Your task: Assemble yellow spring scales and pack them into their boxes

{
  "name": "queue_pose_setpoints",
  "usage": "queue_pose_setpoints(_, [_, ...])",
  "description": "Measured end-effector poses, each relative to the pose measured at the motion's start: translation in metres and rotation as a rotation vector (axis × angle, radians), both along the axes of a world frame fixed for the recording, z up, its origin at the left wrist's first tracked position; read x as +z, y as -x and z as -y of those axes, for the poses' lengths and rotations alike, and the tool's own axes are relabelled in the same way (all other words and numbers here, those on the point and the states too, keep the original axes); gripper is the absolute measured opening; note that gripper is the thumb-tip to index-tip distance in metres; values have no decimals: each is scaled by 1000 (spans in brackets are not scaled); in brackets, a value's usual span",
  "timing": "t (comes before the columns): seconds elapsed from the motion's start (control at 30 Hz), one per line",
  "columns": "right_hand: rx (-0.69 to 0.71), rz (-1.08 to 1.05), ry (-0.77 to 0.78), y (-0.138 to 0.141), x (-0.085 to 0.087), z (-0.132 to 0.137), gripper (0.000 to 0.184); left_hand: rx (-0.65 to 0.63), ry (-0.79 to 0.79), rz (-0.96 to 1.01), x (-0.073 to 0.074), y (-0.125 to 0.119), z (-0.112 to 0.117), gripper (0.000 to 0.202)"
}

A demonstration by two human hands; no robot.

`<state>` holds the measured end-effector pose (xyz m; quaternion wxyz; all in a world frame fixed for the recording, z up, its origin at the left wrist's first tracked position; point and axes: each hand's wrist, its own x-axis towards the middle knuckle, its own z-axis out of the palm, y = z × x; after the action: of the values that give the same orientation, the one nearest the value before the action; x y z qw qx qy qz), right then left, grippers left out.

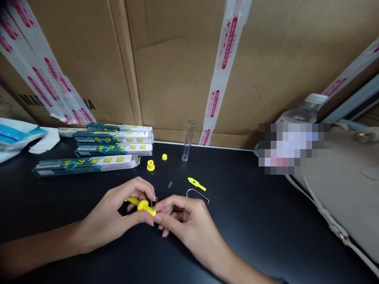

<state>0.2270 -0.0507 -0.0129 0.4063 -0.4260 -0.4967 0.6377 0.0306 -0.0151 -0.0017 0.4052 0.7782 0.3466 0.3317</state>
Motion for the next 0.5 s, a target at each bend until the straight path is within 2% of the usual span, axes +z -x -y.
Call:
queue_pose_setpoints(0.2, [68,-98,94,-1,3,-3,25,-21,72,10,1,1,-3,11])
queue_pose_setpoints(0.33, [52,-86,87,0,2,-1,24,-32,119,-3,1,1,-4,10])
queue_pose_setpoints(0.5, [8,-41,35,1,-2,-1,25,-46,106,39,1,2,-3,9])
